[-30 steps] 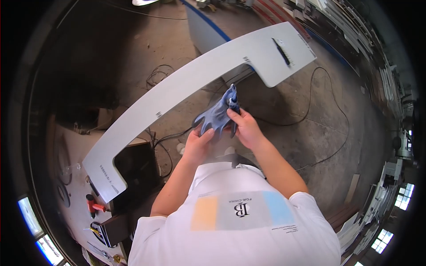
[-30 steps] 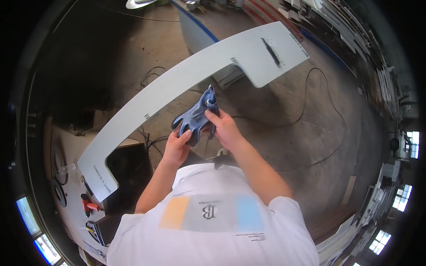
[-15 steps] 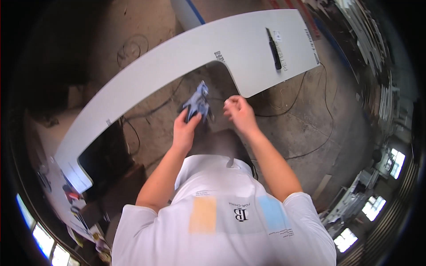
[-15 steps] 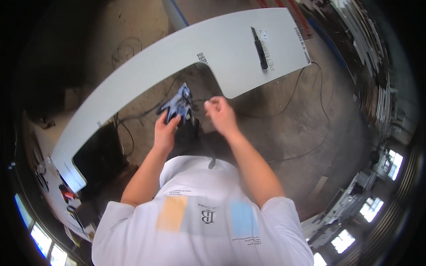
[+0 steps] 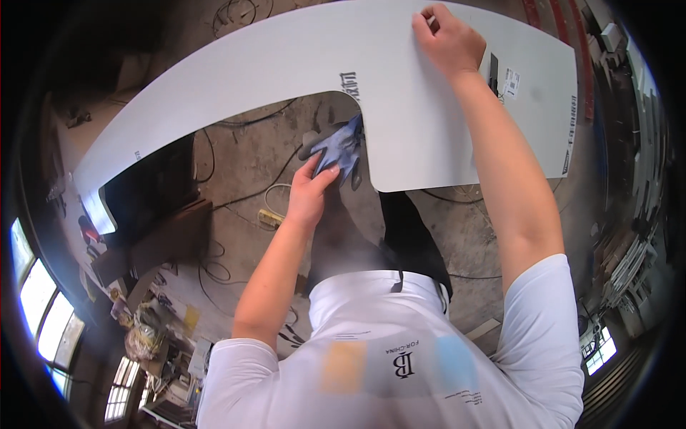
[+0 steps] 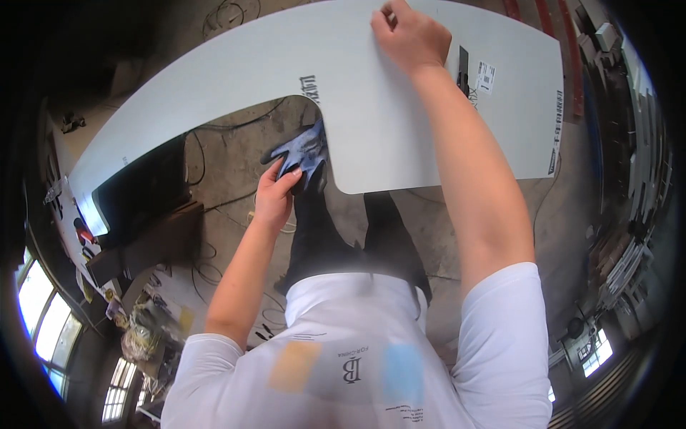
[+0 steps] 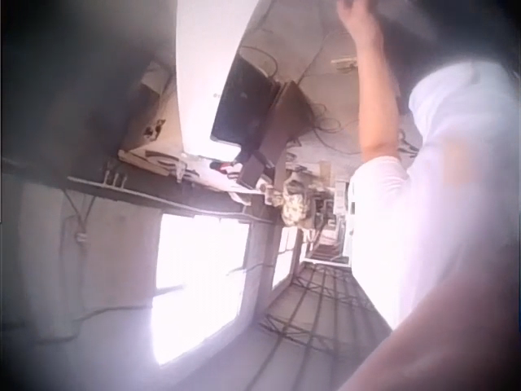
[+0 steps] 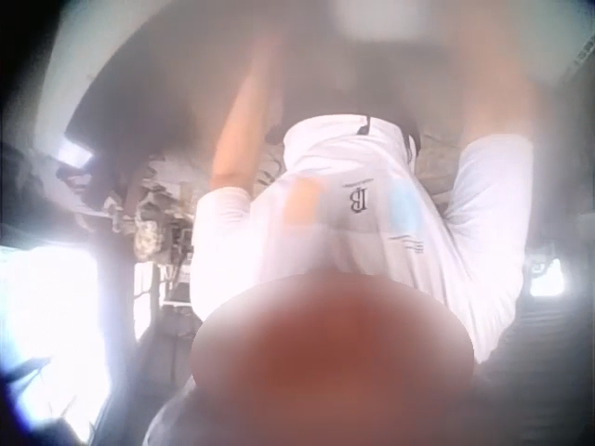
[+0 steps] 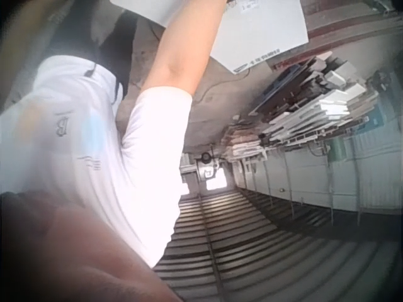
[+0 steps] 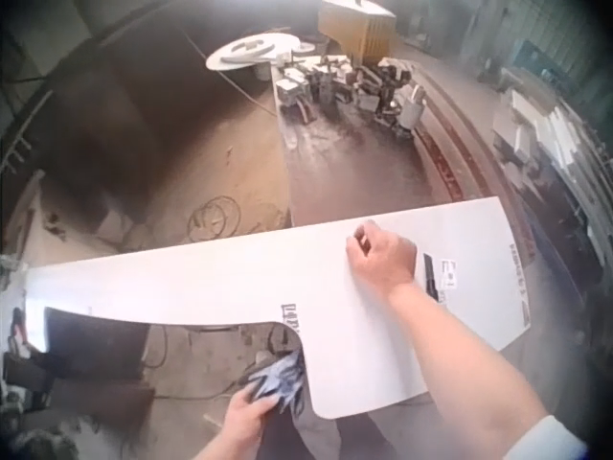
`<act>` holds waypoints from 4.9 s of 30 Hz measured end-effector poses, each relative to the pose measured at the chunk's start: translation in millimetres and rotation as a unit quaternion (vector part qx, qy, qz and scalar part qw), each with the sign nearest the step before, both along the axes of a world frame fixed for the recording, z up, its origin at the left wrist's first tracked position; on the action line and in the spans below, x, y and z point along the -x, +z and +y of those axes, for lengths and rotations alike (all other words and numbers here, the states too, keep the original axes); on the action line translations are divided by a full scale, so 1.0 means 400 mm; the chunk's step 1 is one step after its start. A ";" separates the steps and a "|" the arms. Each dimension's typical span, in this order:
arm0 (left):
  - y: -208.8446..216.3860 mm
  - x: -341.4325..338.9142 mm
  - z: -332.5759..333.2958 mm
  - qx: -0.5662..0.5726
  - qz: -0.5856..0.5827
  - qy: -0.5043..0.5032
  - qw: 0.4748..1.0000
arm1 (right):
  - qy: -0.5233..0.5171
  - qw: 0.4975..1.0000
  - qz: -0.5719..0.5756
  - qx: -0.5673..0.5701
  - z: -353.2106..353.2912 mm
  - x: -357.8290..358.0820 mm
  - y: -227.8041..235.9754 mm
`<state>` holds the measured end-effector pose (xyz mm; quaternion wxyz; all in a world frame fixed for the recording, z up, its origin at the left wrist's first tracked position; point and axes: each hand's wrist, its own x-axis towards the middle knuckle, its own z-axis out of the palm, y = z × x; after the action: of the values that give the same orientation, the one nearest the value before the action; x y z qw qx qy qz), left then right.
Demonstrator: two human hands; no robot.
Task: The person uses a blade to trim excess material from the edge of a white board. They then apply heat with a heat gun and wipe the edge with a cloth and a gloved hand.
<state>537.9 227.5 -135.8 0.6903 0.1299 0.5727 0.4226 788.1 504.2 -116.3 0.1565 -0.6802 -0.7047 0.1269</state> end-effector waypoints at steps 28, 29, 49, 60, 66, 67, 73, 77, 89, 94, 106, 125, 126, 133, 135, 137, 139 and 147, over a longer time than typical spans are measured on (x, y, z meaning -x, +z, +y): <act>0.083 -0.217 0.093 0.010 0.306 0.037 0.951 | 0.047 0.996 -0.029 -0.065 -0.003 0.026 0.024; 0.069 -0.206 0.142 0.008 0.304 0.039 0.952 | 0.048 0.996 -0.031 -0.068 0.002 0.029 0.020; 0.065 -0.202 0.100 0.052 0.190 0.065 0.978 | 0.032 0.997 -0.065 -0.005 -0.002 0.026 -0.013; 0.070 -0.200 0.150 0.033 0.236 0.050 0.970 | 0.037 0.998 -0.055 -0.010 -0.009 0.025 -0.013; 0.045 -0.223 0.101 0.052 0.230 0.056 0.970 | 0.034 0.997 -0.065 0.012 0.004 0.016 -0.007; 0.067 -0.227 0.080 0.055 0.205 0.068 0.975 | 0.032 0.998 -0.054 0.017 -0.005 0.013 -0.005; 0.053 -0.189 0.213 0.046 0.137 0.110 0.983 | 0.048 0.996 -0.070 0.011 0.000 0.033 -0.006; 0.066 -0.226 0.122 0.073 0.177 0.094 0.977 | 0.033 0.998 -0.055 0.021 0.004 0.016 -0.008; 0.067 -0.222 0.090 0.077 0.143 0.109 0.981 | 0.038 0.998 -0.058 0.010 -0.001 0.022 -0.007; 0.049 -0.185 0.253 0.048 0.203 0.083 0.974 | 0.043 0.996 -0.072 0.020 -0.001 0.033 -0.007; 0.011 -0.162 0.219 0.031 0.240 0.035 0.970 | 0.029 0.996 -0.089 -0.011 -0.001 0.043 -0.017; 0.060 -0.218 0.104 0.062 0.083 0.126 0.987 | 0.030 0.997 -0.067 0.002 0.003 0.019 -0.013; 0.068 -0.200 0.151 0.060 0.068 0.119 0.989 | 0.028 0.997 -0.077 0.010 0.003 0.025 -0.011; 0.024 -0.200 0.123 0.078 0.066 0.098 0.990 | 0.018 0.997 -0.074 0.013 0.004 0.023 -0.016; 0.033 -0.201 0.122 0.084 0.032 0.119 0.989 | 0.024 0.996 -0.080 0.000 0.013 0.023 -0.013; 0.065 -0.160 0.200 0.097 -0.026 0.101 0.990 | 0.030 0.996 -0.085 -0.008 0.000 0.033 -0.013; 0.002 -0.143 0.210 0.045 -0.046 0.117 0.991 | 0.033 0.996 -0.078 -0.014 0.003 0.047 -0.021; 0.040 -0.155 0.143 0.100 -0.085 0.095 0.987 | 0.026 0.996 -0.087 0.014 -0.001 0.030 -0.008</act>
<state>599.9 284.8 -119.9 0.7026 -0.0307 0.5613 0.4364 776.1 504.0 -119.3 0.0816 -0.6719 -0.7317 0.0808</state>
